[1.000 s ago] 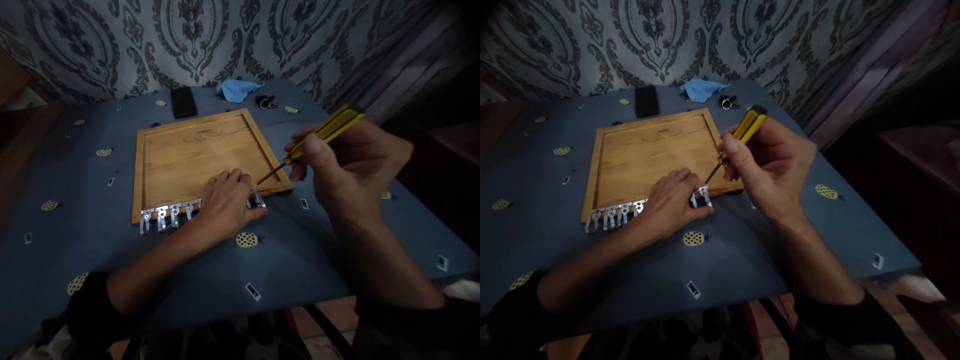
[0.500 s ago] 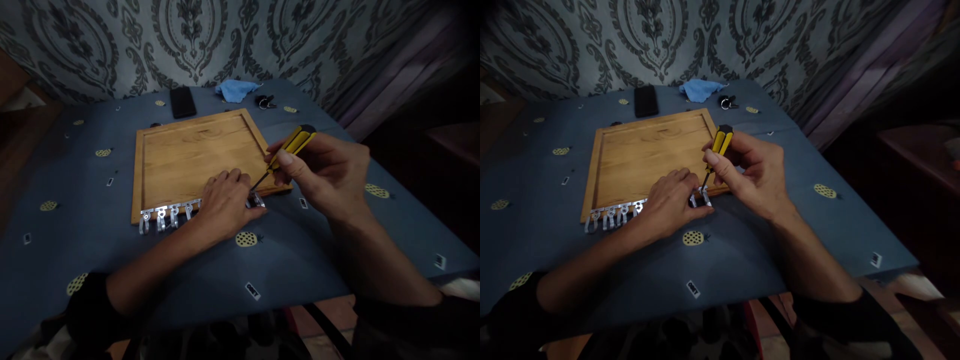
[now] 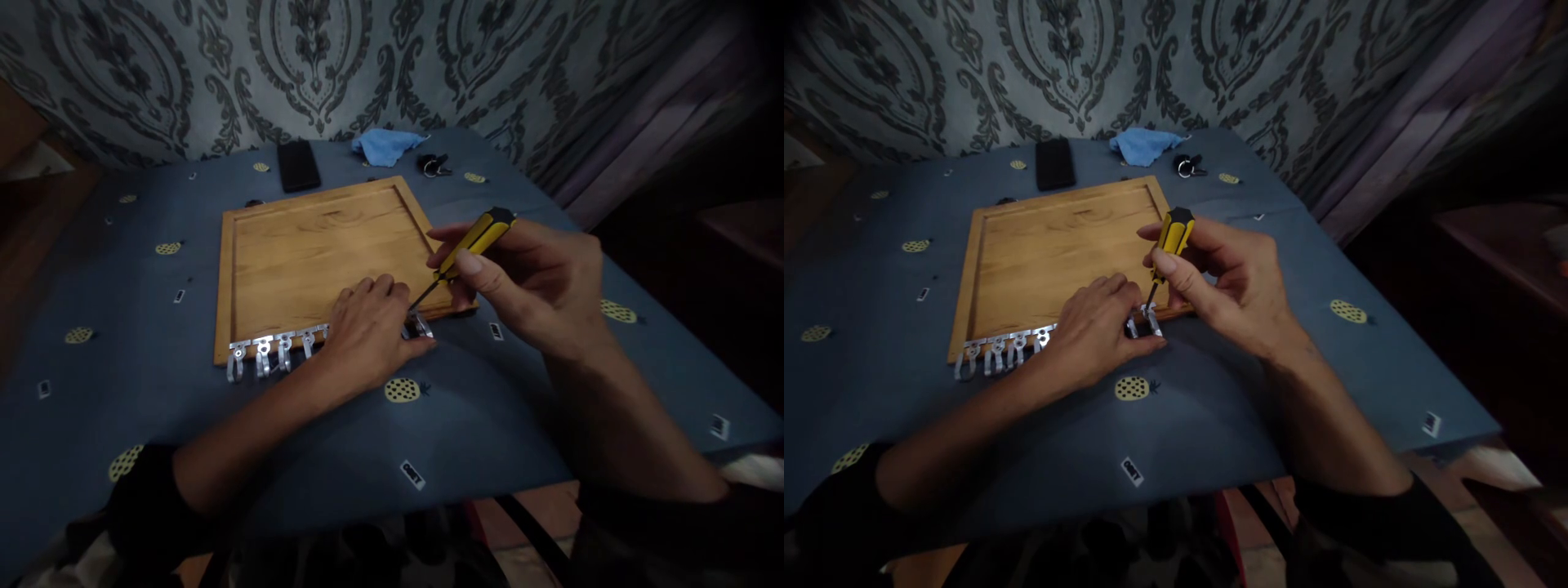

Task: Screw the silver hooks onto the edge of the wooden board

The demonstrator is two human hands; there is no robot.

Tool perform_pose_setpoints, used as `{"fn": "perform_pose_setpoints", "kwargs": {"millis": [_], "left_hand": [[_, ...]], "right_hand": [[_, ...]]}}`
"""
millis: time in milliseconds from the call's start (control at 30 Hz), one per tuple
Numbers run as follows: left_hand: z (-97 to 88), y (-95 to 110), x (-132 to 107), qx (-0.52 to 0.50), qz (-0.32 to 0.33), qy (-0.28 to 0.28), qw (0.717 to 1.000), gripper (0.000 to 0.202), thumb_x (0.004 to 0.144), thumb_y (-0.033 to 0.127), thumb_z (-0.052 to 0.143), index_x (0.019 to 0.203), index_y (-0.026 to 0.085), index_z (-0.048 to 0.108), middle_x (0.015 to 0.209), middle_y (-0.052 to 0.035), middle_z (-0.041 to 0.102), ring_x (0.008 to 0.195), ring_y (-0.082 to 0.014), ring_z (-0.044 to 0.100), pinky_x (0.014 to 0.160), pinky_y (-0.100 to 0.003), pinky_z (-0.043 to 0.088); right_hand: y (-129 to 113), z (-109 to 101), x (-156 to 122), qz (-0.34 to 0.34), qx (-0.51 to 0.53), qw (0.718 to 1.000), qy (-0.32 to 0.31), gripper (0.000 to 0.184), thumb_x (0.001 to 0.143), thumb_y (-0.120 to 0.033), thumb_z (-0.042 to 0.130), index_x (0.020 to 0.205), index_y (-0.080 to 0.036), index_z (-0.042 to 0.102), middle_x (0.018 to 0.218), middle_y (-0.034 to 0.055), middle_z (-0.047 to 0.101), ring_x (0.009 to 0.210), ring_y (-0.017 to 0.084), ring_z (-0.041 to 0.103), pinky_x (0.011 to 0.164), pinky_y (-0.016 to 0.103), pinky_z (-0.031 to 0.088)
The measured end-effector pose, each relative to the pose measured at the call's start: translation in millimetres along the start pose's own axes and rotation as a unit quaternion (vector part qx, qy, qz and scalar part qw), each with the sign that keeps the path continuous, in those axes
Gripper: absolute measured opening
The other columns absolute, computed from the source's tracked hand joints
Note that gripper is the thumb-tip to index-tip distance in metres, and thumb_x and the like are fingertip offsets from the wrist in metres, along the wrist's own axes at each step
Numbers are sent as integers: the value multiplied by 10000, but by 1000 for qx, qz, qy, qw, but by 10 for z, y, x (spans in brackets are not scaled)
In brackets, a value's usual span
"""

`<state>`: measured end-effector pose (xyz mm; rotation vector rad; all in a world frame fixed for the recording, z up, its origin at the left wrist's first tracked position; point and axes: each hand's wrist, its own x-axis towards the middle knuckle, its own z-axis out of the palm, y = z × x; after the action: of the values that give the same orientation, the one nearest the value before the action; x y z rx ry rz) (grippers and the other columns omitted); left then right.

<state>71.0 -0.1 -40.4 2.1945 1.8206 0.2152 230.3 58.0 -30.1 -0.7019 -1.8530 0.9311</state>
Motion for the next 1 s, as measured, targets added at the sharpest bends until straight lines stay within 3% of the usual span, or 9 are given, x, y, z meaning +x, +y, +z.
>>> {"fn": "perform_pose_setpoints", "kwargs": {"millis": [167, 500, 767, 1000], "left_hand": [[7, -5, -4, 0, 2, 9, 1000, 406, 885, 518, 686, 1055, 156, 619, 1127, -103, 626, 1113, -305, 586, 939, -435, 479], [11, -3, -1, -1, 2, 7, 1000, 397, 883, 514, 694, 1035, 151, 641, 1113, -102, 631, 1105, -299, 595, 938, -432, 487], [17, -9, -7, -1, 4, 8, 1000, 415, 882, 507, 702, 1075, 146, 633, 1152, -110, 637, 1139, -306, 588, 968, -451, 487], [10, -3, -7, 7, 2, 3, 1000, 420, 889, 519, 688, 1078, 150, 621, 1129, -104, 632, 1110, -289, 593, 965, -435, 486]], "right_hand": [[3, -33, -9, -5, 23, 1000, -20, 244, 916, -234, 688, 1119, -334, 779, 943, -14, 730, 504, 52, 564, 458, 237, 515], [53, -107, 18, -24, 39, 995, -92, 465, 914, -187, 678, 1327, -399, 654, 939, -53, 758, 518, 56, 596, 502, 236, 543], [-3, -107, -5, 23, 48, 996, -75, 388, 895, -196, 705, 1275, -278, 697, 922, -2, 764, 522, 68, 592, 506, 256, 523], [-19, -103, -5, 41, 46, 997, -51, 229, 926, -313, 691, 1138, -252, 753, 853, 13, 759, 471, 79, 580, 440, 260, 501]]}}
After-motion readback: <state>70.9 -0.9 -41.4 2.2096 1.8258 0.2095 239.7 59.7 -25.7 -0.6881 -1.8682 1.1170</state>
